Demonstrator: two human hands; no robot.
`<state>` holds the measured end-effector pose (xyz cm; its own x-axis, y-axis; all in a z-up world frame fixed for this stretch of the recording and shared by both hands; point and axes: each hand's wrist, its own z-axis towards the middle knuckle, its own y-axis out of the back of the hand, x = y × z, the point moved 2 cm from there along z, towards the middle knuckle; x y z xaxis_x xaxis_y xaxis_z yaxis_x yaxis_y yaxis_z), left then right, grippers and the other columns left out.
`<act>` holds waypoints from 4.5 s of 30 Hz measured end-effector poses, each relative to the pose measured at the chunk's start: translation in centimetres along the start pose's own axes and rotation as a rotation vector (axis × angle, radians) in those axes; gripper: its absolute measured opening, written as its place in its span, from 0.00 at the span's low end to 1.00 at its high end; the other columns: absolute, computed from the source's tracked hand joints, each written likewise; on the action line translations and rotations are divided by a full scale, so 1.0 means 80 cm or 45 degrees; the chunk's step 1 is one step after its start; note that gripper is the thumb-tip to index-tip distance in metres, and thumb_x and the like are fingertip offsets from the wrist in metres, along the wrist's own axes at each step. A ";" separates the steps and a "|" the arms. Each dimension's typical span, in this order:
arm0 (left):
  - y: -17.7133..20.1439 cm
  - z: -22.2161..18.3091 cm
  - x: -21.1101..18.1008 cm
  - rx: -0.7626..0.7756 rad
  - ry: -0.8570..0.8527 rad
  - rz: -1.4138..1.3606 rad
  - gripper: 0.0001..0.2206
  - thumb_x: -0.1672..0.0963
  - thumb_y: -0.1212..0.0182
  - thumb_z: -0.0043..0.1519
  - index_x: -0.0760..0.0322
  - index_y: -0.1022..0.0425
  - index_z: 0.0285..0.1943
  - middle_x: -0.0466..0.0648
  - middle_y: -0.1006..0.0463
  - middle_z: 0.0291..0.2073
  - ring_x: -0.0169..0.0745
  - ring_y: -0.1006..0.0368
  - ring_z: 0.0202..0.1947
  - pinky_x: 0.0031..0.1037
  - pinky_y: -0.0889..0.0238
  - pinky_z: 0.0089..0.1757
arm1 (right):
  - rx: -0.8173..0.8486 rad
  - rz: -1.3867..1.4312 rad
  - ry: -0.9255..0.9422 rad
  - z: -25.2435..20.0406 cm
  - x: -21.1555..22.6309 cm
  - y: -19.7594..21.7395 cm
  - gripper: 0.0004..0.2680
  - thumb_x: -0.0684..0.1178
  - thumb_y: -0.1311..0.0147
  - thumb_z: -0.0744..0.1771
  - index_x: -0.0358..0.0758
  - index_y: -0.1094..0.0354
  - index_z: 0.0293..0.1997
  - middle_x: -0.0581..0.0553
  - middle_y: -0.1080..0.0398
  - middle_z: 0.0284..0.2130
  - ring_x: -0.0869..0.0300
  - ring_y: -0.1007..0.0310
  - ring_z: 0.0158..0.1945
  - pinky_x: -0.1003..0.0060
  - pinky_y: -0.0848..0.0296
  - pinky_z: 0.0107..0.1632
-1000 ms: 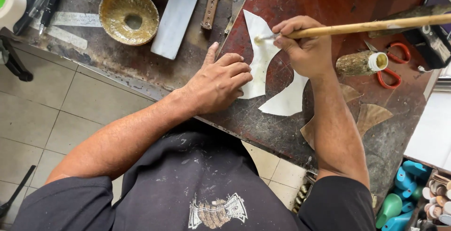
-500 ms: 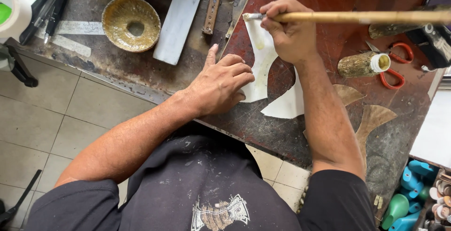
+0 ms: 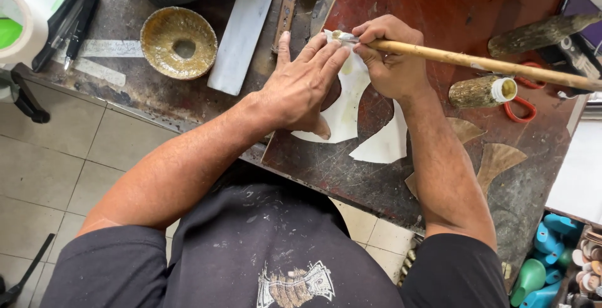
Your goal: Applying adhesive to leather components and stitching them together using a machine
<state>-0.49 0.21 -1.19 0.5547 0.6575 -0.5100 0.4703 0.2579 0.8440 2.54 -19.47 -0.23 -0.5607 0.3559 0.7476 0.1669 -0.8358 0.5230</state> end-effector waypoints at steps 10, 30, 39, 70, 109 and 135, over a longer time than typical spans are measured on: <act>0.010 0.004 0.011 0.152 0.118 0.000 0.77 0.33 0.18 0.37 0.65 0.80 0.79 0.54 0.63 0.82 0.73 0.78 0.77 0.78 0.91 0.59 | -0.235 0.163 -0.037 -0.005 0.013 0.017 0.06 0.30 0.45 0.70 0.33 0.38 0.44 0.30 0.30 0.42 0.50 0.28 0.36 0.60 0.23 0.42; 0.004 0.002 0.012 0.166 0.154 0.067 0.77 0.30 0.22 0.35 0.61 0.82 0.79 0.50 0.64 0.82 0.75 0.77 0.77 0.79 0.91 0.59 | -0.094 0.129 -0.208 -0.036 0.004 0.007 0.08 0.29 0.45 0.70 0.35 0.40 0.45 0.33 0.30 0.42 0.49 0.25 0.48 0.61 0.18 0.46; 0.006 0.008 0.006 0.166 0.106 0.201 0.77 0.29 0.26 0.34 0.58 0.80 0.80 0.51 0.64 0.82 0.75 0.78 0.77 0.80 0.91 0.57 | -0.123 -0.037 -0.137 -0.046 0.011 0.009 0.08 0.31 0.45 0.69 0.37 0.40 0.45 0.36 0.27 0.42 0.51 0.24 0.45 0.60 0.19 0.44; 0.018 -0.006 0.002 0.257 0.192 0.096 0.76 0.31 0.23 0.37 0.57 0.85 0.78 0.45 0.67 0.83 0.74 0.77 0.78 0.77 0.90 0.60 | -0.301 -0.031 -0.063 -0.011 0.021 -0.018 0.07 0.31 0.45 0.69 0.36 0.38 0.43 0.37 0.28 0.37 0.52 0.25 0.41 0.61 0.24 0.43; 0.015 -0.005 0.009 0.272 0.165 0.128 0.75 0.29 0.27 0.38 0.58 0.86 0.78 0.47 0.68 0.83 0.74 0.78 0.78 0.77 0.91 0.60 | -0.228 -0.175 -0.175 -0.070 0.016 -0.006 0.06 0.31 0.46 0.70 0.34 0.38 0.45 0.38 0.29 0.34 0.56 0.30 0.30 0.65 0.26 0.30; 0.012 -0.004 0.009 0.240 0.147 0.080 0.78 0.29 0.24 0.37 0.59 0.90 0.76 0.50 0.75 0.83 0.74 0.82 0.78 0.77 0.92 0.60 | -0.136 -0.030 -0.085 -0.022 0.021 -0.022 0.07 0.32 0.39 0.69 0.34 0.35 0.44 0.40 0.28 0.37 0.56 0.26 0.38 0.65 0.26 0.40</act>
<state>0.12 1.15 -0.73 0.5097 0.7477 -0.4257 0.5630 0.0844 0.8221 -0.15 -18.14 -0.60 -0.5075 0.4002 0.7631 0.0649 -0.8654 0.4969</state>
